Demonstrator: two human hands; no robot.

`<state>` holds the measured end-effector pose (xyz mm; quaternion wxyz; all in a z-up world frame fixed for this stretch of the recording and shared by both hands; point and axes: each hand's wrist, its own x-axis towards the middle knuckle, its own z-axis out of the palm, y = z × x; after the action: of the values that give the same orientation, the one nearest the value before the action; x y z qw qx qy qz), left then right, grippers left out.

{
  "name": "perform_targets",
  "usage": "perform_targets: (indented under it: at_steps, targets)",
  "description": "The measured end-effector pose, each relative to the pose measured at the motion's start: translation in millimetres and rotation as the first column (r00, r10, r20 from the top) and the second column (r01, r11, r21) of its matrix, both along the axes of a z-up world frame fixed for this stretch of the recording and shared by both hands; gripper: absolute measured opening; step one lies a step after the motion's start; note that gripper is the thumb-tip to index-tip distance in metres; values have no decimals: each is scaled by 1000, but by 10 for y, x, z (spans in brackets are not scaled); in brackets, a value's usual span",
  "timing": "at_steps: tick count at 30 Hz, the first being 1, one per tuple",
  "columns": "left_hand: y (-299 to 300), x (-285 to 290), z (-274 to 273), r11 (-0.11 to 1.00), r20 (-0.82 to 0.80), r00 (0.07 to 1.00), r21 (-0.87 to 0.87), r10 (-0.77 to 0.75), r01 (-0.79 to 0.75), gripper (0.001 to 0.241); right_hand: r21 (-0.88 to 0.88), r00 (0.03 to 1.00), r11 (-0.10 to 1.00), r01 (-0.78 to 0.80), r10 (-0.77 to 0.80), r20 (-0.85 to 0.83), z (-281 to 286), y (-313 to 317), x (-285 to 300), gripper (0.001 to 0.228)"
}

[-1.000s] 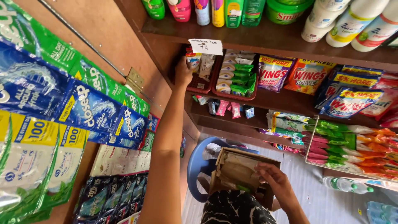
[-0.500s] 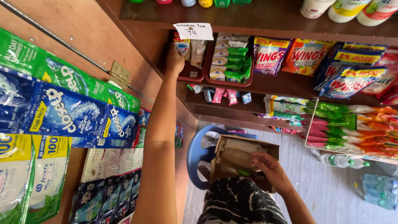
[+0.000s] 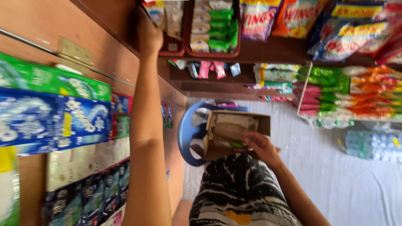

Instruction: The recorder is organizing and stocking various grocery items, including canned goods and toiletries, onto store shelves from a cardboard box.

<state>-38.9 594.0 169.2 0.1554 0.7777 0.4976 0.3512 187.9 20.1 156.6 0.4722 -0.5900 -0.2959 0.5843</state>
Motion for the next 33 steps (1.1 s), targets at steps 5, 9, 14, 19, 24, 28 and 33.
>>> perform_targets:
  at_steps: [5,9,14,19,24,28,33]
  targets:
    - [-1526,159,943,967,76,995,241,63,-80,36,-126,995,988,86,-91,-28,-278,-155,21,29]
    - [-2893,197,721,992,258,966,126,-11,-22,32,-145,997,987,76,-80,-22,-1030,-361,58,27]
    - [-4243,92,-302,970,283,957,-212,-56,120,20,-200,955,980,-14,73,288,-1603,-382,5,24]
    - [-5099,-11,-810,803,250,968,-577,-2,150,20,-272,838,958,-87,218,501,-2359,-380,9,16]
    - [-5405,-46,-1019,607,195,981,-782,19,144,24,-640,28,612,-465,733,680,-3887,-650,62,38]
    - [-5448,-76,-1050,626,147,987,-776,57,80,24,-509,291,755,-414,640,711,-4833,-986,99,25]
    - [-5468,-77,-1274,658,149,980,-753,129,28,24,-714,145,560,-420,818,556,-4238,-334,-263,35]
